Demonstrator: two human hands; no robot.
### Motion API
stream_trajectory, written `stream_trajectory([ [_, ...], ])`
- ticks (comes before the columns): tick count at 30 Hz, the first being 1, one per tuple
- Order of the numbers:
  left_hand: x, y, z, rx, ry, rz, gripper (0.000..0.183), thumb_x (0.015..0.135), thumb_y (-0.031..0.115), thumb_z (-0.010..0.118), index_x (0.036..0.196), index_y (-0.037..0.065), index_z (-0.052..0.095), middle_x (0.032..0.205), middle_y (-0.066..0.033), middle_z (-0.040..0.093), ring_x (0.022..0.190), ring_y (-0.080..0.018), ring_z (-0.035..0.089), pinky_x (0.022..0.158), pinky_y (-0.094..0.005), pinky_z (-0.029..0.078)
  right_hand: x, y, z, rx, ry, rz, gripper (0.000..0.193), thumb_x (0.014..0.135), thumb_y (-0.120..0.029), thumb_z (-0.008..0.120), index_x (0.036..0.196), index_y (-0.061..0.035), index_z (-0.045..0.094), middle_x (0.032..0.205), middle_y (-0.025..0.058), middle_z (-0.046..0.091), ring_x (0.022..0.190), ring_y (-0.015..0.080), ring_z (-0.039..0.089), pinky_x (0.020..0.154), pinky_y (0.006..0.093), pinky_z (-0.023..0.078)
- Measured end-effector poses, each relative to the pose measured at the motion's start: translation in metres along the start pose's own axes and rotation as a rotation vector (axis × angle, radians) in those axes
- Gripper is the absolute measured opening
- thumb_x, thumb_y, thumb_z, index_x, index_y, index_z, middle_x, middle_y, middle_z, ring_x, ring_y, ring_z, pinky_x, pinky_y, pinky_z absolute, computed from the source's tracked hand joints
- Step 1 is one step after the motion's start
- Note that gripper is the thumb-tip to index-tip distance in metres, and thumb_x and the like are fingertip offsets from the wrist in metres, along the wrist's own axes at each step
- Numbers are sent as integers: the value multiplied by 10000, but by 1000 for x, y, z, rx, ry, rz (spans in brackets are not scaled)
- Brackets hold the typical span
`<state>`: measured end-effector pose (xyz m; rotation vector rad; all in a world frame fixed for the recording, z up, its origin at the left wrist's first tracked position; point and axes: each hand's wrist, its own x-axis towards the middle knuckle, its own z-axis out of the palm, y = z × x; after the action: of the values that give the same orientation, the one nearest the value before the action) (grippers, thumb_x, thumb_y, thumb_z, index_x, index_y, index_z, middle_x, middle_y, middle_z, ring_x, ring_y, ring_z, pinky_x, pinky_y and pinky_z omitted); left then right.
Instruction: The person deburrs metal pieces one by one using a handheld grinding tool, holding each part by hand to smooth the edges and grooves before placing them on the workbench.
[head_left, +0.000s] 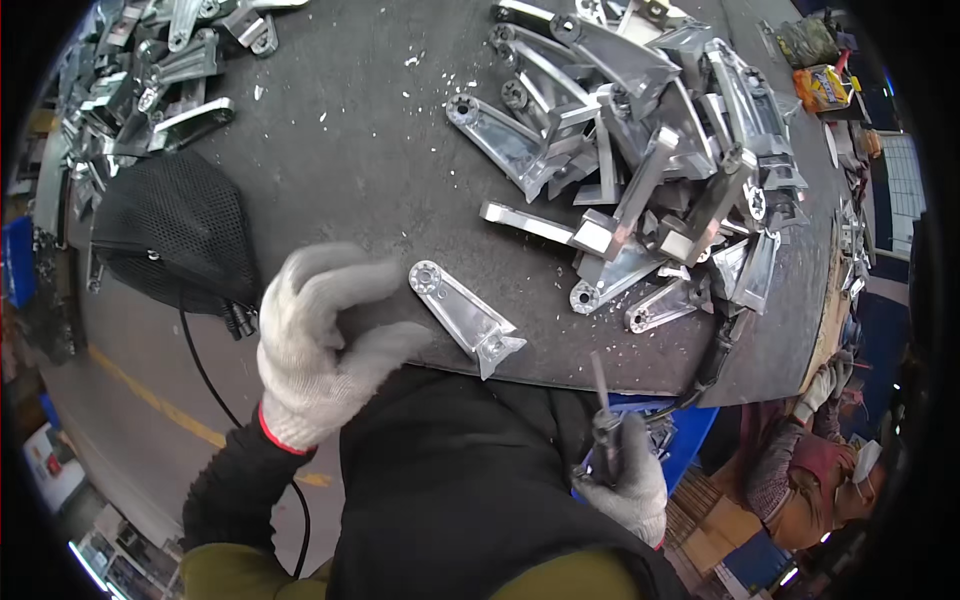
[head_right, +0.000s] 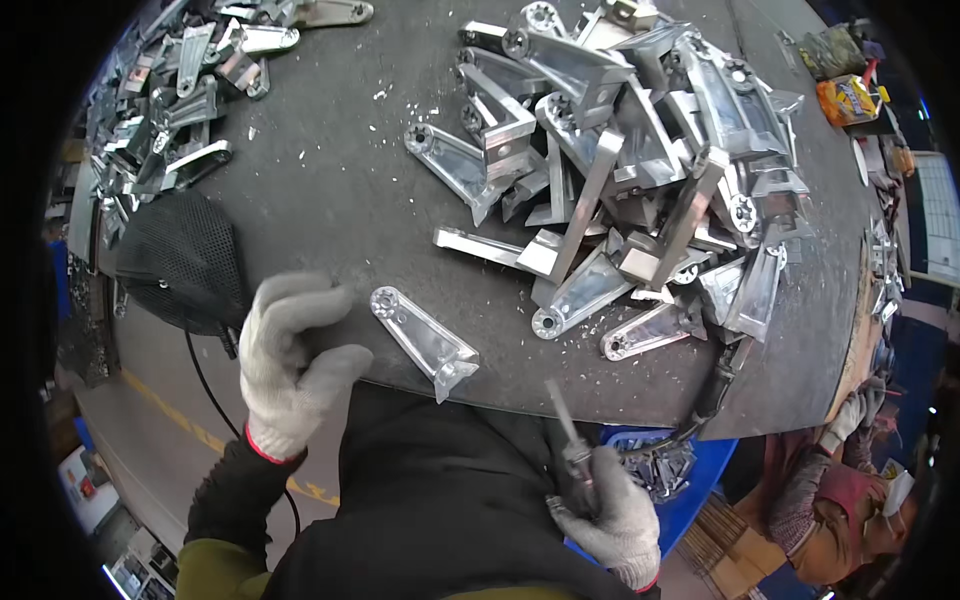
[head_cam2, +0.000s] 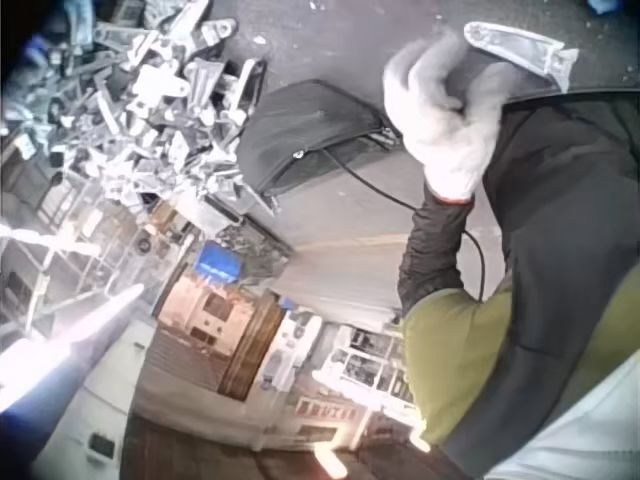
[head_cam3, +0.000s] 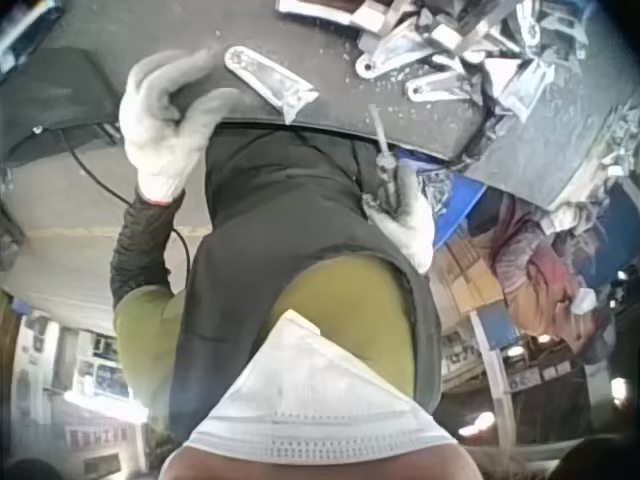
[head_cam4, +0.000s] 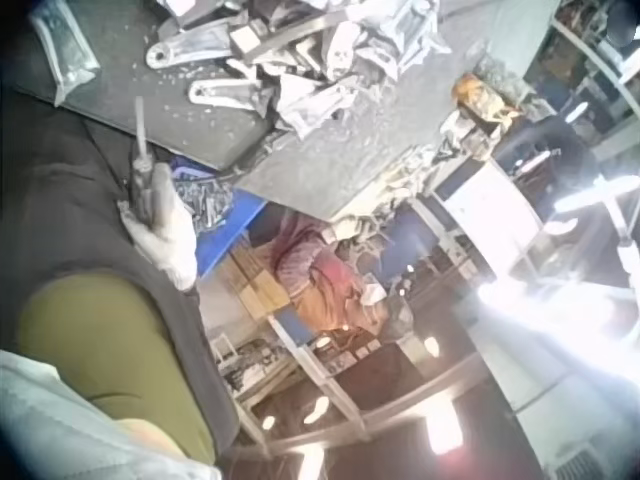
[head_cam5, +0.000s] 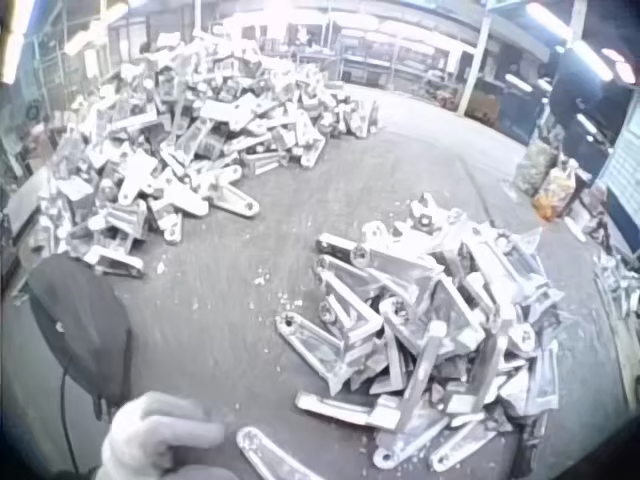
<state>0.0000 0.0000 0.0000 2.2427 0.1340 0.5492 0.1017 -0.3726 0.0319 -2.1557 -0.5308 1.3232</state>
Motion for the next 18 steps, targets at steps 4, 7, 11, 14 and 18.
stream_trajectory([
  [4,-10,25,20,166,77,21,669,629,109,970,1234,61,688,1071,-120,686,892,-273,672,751,-392,549,9,-4,-3,156,549,-131,788,776,25,883,1465,-42,507,865,17,655,710,92,602,656,257,522],
  [7,5,57,48,143,31,28,763,613,205,989,1305,75,697,1017,-71,692,870,-272,675,777,-416,547,24,11,-5,121,675,-376,964,790,25,884,1616,-18,390,758,5,631,613,98,571,592,266,517],
  [11,10,65,63,554,-172,62,600,647,256,941,1210,162,755,952,-12,689,778,-208,659,707,-374,530,49,-5,-15,26,680,-470,1035,794,19,899,1661,3,336,1021,35,711,709,74,550,614,255,517],
  [14,2,50,50,451,-122,222,418,664,203,924,1054,166,778,915,-10,685,752,-224,667,701,-355,546,55,5,-8,178,549,-583,923,826,25,869,1634,-72,432,1093,42,747,653,72,444,582,236,469],
  [18,1,35,6,443,-128,237,259,792,141,767,1050,160,778,918,4,699,839,-239,711,876,-420,605,31,-3,-6,-45,375,-466,984,831,48,849,1674,-93,361,1316,84,725,968,143,729,745,272,572],
])
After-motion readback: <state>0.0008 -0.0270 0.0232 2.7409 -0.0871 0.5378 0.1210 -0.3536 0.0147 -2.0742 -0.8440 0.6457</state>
